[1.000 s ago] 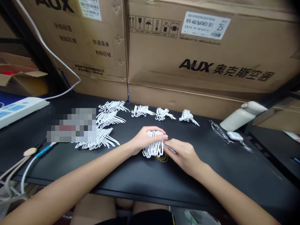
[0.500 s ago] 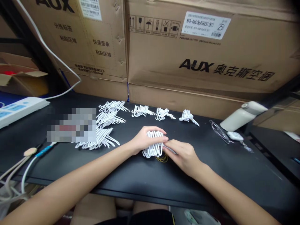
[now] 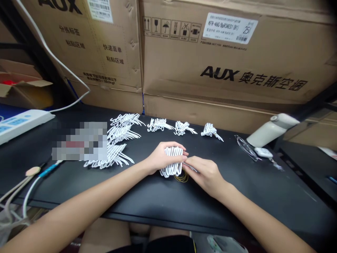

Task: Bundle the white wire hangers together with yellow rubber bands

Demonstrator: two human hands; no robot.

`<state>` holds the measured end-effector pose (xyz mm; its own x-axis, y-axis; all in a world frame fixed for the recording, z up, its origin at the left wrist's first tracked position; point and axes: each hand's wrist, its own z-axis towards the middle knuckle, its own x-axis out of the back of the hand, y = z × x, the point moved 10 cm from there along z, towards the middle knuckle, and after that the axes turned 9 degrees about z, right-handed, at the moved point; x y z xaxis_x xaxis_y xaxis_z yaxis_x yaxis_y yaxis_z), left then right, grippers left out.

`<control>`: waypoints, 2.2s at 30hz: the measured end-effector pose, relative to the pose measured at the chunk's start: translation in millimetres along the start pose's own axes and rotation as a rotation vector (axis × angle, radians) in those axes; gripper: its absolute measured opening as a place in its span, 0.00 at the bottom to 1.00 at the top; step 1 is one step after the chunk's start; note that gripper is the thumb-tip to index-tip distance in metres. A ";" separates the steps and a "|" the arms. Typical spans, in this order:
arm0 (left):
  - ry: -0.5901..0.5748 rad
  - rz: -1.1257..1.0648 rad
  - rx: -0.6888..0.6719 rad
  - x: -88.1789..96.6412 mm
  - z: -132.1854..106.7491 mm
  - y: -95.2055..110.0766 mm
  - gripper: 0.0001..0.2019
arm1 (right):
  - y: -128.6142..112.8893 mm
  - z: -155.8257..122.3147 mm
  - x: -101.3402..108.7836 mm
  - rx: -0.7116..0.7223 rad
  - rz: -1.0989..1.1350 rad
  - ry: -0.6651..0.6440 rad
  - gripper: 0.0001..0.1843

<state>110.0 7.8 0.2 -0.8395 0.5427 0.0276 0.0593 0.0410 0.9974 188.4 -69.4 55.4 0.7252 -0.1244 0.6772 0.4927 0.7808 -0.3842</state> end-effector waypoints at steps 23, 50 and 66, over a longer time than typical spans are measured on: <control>0.007 -0.013 0.010 0.3 0.4 -0.1 0.18 | -0.8 1.5 4.3 0.004 0.035 0.048 0.10; 0.025 0.005 0.009 2.7 1.3 -1.6 0.19 | 5.0 2.2 5.1 -0.092 0.081 0.066 0.09; 0.389 -0.302 0.023 45.8 1.7 1.1 0.15 | 53.6 -4.7 -8.8 -0.495 0.165 -0.072 0.06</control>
<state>72.5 34.0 2.4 -0.9603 0.1503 -0.2351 -0.2094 0.1686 0.9632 210.6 -29.4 25.9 0.7858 0.0321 0.6176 0.5558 0.4014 -0.7280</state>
